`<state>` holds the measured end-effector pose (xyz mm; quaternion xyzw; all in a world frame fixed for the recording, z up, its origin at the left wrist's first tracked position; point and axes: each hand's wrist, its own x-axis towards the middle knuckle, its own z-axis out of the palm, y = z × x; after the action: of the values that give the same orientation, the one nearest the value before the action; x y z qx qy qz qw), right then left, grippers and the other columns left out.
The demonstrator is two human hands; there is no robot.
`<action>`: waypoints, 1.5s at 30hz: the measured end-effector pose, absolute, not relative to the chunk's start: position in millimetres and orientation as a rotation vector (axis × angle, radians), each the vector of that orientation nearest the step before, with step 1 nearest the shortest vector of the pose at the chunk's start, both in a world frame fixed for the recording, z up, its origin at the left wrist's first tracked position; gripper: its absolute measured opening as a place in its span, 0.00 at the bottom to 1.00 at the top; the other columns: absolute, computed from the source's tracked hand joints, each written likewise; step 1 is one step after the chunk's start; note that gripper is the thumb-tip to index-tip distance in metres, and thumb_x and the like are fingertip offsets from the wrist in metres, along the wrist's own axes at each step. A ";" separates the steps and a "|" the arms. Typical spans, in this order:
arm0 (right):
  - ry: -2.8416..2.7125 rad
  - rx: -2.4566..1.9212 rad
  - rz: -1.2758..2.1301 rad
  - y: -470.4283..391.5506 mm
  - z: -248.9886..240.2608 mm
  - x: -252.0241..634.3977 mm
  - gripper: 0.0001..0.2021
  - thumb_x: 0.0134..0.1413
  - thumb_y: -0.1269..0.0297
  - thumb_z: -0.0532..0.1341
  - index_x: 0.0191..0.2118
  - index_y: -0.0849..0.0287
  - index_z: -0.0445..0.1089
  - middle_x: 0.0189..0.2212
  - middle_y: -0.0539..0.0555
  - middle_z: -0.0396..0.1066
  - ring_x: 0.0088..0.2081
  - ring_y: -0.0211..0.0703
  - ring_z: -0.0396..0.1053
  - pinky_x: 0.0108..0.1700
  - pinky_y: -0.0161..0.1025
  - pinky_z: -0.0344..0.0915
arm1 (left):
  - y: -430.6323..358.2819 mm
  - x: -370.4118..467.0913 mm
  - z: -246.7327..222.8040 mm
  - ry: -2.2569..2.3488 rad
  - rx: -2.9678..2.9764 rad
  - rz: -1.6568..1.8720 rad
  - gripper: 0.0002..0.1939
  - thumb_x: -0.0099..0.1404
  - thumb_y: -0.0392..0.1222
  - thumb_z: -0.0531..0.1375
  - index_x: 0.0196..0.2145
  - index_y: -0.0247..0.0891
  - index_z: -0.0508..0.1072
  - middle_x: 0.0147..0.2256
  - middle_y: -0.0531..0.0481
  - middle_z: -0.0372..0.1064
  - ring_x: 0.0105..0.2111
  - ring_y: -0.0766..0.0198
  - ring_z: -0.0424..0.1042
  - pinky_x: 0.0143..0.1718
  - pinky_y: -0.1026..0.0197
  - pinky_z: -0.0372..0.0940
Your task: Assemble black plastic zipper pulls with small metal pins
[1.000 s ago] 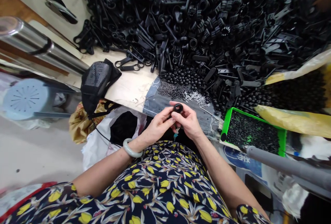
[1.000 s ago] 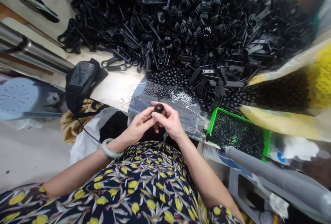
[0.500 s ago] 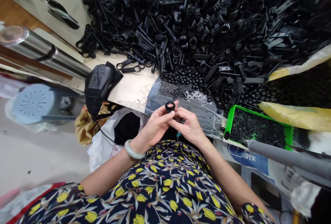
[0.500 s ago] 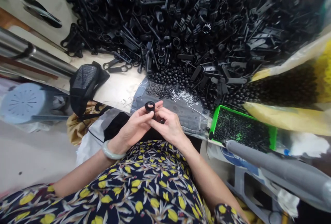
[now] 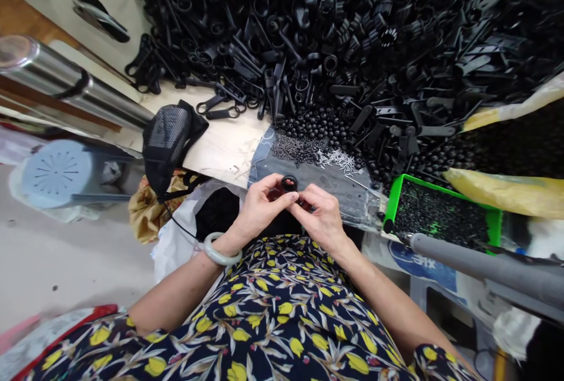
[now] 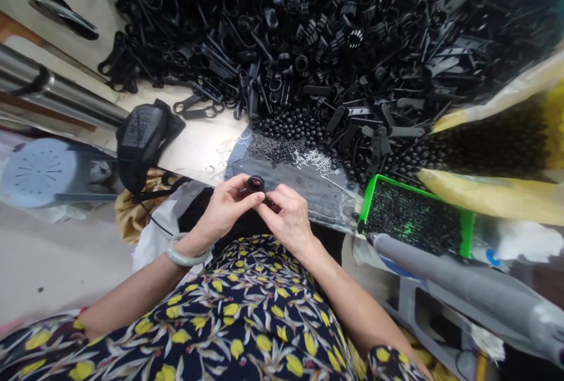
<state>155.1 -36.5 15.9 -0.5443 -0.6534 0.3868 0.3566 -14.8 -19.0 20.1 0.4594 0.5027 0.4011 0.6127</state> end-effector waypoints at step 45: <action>-0.812 -1.086 1.628 -29.7 33.6 161.7 0.15 0.55 0.55 0.73 0.47 0.53 0.80 0.49 0.55 0.81 0.49 0.49 0.79 0.57 0.47 0.73 | -24.2 8.8 35.2 0.945 1.169 0.768 0.18 0.70 0.43 0.63 0.55 0.35 0.75 0.49 0.43 0.78 0.49 0.56 0.77 0.52 0.58 0.71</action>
<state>161.7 -29.7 33.6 -0.4468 -0.3342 0.6702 0.4894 8.8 -24.2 35.2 0.5174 0.4184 0.3402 0.6645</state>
